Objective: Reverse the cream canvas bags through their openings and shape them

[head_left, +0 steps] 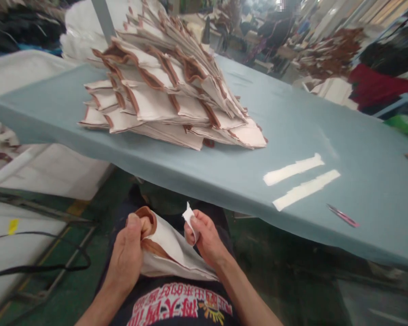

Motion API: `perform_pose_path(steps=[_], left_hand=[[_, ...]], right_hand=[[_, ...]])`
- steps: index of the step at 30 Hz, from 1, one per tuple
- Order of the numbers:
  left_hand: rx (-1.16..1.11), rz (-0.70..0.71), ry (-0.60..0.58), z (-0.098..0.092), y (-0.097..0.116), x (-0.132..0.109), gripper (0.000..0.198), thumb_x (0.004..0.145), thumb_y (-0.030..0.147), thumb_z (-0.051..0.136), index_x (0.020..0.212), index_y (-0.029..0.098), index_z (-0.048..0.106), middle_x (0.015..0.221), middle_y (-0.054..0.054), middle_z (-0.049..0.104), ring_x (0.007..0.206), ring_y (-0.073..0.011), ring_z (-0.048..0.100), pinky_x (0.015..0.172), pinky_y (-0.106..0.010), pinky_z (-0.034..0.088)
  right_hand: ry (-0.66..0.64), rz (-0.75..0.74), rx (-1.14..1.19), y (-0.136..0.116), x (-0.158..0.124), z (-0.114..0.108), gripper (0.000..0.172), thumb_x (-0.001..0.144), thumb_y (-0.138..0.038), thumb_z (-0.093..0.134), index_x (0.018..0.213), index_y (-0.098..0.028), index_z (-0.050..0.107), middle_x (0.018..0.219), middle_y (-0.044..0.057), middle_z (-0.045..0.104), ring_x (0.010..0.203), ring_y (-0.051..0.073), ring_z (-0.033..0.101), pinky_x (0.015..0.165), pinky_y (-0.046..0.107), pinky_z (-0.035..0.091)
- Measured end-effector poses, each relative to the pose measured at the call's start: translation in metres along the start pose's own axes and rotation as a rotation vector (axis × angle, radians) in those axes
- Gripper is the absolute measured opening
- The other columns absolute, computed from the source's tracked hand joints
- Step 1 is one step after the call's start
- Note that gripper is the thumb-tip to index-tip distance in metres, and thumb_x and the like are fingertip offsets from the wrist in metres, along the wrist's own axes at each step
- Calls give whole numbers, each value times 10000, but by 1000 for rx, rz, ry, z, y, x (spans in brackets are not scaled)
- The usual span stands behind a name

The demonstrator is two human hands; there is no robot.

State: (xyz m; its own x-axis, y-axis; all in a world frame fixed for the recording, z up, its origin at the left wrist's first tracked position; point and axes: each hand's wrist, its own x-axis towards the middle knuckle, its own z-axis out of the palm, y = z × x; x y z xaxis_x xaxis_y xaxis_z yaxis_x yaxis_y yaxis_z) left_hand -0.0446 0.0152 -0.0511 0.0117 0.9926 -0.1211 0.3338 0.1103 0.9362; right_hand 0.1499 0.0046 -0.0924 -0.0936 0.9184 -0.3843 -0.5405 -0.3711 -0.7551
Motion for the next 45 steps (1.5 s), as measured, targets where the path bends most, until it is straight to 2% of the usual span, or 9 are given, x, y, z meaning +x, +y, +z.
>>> perform_pose_path(steps=[5, 9, 13, 19, 24, 28, 35, 40, 45], left_hand=[[45, -78, 34, -15, -16, -37, 729, 1099, 858, 302, 696, 275, 473, 639, 20, 514, 606, -195, 478, 577, -323, 431], [84, -164, 42, -29, -17, -74, 596, 1053, 793, 578, 853, 252, 726, 711, 35, 682, 656, -195, 612, 640, -279, 482], [102, -238, -1, -36, -19, -90, 580, 1041, 786, 620, 852, 261, 780, 796, 22, 795, 766, -216, 732, 747, -252, 529], [144, -105, -139, -33, -4, -54, 525, 1090, 618, 577, 769, 238, 744, 698, 13, 730, 646, -190, 655, 630, -246, 503], [21, 1, -234, -24, 20, -20, 487, 1056, 603, 626, 810, 229, 818, 743, -22, 783, 632, -193, 692, 590, -243, 559], [-134, -22, -379, -15, 41, -6, 439, 1038, 609, 680, 866, 253, 871, 773, -28, 808, 619, -192, 712, 554, -239, 585], [-351, -90, -373, -2, 43, -5, 385, 963, 600, 768, 886, 243, 891, 787, -38, 776, 608, -153, 653, 508, -190, 508], [-412, -156, -423, 1, 36, -5, 304, 913, 522, 793, 1009, 251, 892, 793, -29, 754, 658, -184, 669, 550, -230, 552], [-382, -140, -396, 3, 41, -2, 204, 869, 421, 819, 970, 255, 882, 839, -24, 804, 705, -192, 721, 601, -225, 592]], right_hand=[[-23, 187, 74, 59, -10, 1, 701, 715, -770, 963, 807, -248, 503, 598, -114, 493, 451, 42, 237, 407, 180, 203], [-40, 243, 61, 66, -17, -1, 693, 718, -755, 967, 811, -248, 503, 594, -112, 496, 461, 43, 226, 410, 179, 181], [-37, 230, -8, 62, -17, 1, 705, 711, -806, 939, 821, -244, 527, 588, -115, 495, 461, 43, 213, 425, 194, 179], [-17, 139, -176, 25, -27, 10, 639, 805, -775, 919, 815, -210, 622, 594, -89, 532, 511, 64, 306, 497, 212, 210], [43, -90, -464, -43, -77, 22, 463, 934, -661, 874, 849, -225, 746, 662, -34, 611, 575, 117, 435, 541, 249, 328], [87, -198, -644, -75, -97, 41, 334, 931, -556, 893, 823, -265, 768, 625, -33, 616, 523, 136, 454, 484, 272, 323], [137, -337, -794, -90, -68, 61, 264, 969, -423, 755, 784, -242, 704, 615, -33, 646, 500, 122, 499, 490, 263, 345], [204, -344, -851, -92, -66, 57, 280, 974, -437, 744, 777, -244, 690, 627, -23, 655, 534, 138, 528, 524, 277, 353], [221, -310, -871, -88, -62, 56, 273, 956, -438, 727, 770, -249, 662, 619, -27, 632, 539, 142, 523, 539, 282, 348]])
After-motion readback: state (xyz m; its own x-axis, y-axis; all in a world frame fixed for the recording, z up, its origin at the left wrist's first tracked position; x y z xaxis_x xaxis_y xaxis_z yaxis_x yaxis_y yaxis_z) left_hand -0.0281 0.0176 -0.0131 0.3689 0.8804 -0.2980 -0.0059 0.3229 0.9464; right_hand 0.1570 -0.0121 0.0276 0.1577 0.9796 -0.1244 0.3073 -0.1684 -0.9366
